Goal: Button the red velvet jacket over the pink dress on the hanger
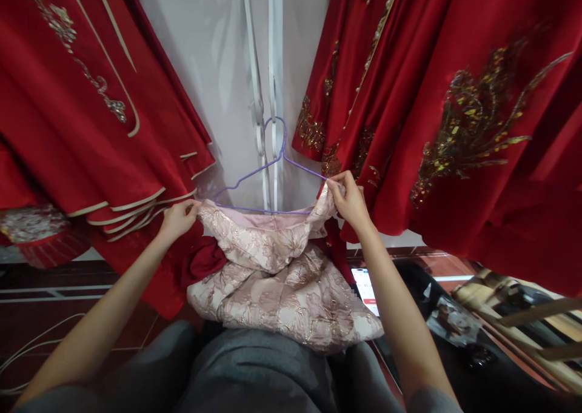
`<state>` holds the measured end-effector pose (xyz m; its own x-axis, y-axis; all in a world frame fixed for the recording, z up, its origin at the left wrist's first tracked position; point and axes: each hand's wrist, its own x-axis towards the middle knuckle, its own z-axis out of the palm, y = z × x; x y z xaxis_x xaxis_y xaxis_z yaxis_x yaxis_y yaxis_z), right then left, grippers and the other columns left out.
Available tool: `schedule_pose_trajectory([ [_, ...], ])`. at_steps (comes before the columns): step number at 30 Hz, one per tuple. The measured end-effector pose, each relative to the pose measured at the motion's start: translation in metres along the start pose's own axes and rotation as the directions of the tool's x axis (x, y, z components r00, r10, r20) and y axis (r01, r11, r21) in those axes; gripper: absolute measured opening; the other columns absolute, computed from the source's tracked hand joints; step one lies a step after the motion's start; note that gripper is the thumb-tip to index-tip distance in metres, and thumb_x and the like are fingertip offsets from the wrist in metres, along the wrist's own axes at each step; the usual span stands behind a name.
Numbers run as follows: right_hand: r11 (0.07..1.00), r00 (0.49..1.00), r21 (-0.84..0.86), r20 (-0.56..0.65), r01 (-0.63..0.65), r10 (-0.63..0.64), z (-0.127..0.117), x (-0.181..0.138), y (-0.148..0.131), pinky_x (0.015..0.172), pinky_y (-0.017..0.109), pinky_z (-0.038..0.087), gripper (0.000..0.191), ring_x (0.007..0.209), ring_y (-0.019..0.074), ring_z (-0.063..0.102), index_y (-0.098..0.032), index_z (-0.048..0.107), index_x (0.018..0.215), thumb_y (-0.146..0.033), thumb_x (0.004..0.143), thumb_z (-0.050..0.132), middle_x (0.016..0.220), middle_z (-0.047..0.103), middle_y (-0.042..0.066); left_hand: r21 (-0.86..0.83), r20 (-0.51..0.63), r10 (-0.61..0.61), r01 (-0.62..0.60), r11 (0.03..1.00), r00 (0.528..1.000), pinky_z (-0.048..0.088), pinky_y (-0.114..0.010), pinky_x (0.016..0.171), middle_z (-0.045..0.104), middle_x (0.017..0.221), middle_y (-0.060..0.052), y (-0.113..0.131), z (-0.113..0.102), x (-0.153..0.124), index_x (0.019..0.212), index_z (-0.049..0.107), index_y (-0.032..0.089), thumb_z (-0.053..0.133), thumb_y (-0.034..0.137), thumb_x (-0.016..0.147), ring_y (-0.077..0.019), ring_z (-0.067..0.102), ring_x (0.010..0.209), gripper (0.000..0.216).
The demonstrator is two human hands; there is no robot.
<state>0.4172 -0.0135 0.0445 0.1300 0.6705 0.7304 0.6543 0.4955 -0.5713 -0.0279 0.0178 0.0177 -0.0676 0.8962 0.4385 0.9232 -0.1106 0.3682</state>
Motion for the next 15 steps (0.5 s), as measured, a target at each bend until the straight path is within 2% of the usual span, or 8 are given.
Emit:
schedule_pose_trajectory([
  [4,1.0,1.0,0.012,0.006,0.006,-0.007,0.0,0.001,-0.001,0.068,0.03,0.046,0.028,0.067,0.0164,0.057,-0.022,0.056,0.092,-0.05,0.088,0.053,0.077,0.063,0.002,-0.024,-0.004,0.016,-0.016,1.0,1.0,0.044,-0.034,0.084,0.074,0.09,-0.007,-0.004,-0.001,-0.002,0.097,0.069,0.021,0.041,0.039,0.086,-0.0259,0.066,0.09,0.035],
  [7,1.0,1.0,0.024,0.011,0.015,-0.015,-0.002,0.0,-0.001,0.067,0.029,0.046,0.028,0.069,0.0166,0.057,-0.022,0.056,0.09,-0.05,0.087,0.054,0.079,0.064,0.002,-0.13,-0.064,0.109,-0.117,0.985,0.992,0.045,-0.03,0.081,0.073,0.093,-0.006,0.008,-0.006,0.003,0.095,0.069,0.019,0.041,0.04,0.087,-0.0228,0.066,0.086,0.036],
  [12,0.999,1.0,0.041,-0.003,0.019,-0.019,-0.002,-0.003,-0.001,0.066,0.028,0.045,0.029,0.067,0.0156,0.055,-0.021,0.056,0.088,-0.05,0.086,0.056,0.077,0.062,0.002,-0.26,-0.172,0.309,-0.346,0.902,0.935,0.046,-0.027,0.08,0.073,0.09,-0.005,0.066,-0.017,0.011,0.089,0.07,0.017,0.043,0.041,0.089,-0.0194,0.065,0.083,0.036],
  [15,0.998,1.0,0.056,-0.006,0.009,-0.009,0.0,-0.005,-0.001,0.064,0.028,0.044,0.03,0.065,0.0151,0.054,-0.021,0.056,0.088,-0.051,0.085,0.056,0.076,0.062,0.002,-0.296,-0.167,0.34,-0.376,0.878,0.925,0.046,-0.027,0.082,0.073,0.091,-0.005,0.094,-0.019,0.013,0.09,0.069,0.018,0.043,0.041,0.089,-0.02,0.065,0.086,0.035],
])
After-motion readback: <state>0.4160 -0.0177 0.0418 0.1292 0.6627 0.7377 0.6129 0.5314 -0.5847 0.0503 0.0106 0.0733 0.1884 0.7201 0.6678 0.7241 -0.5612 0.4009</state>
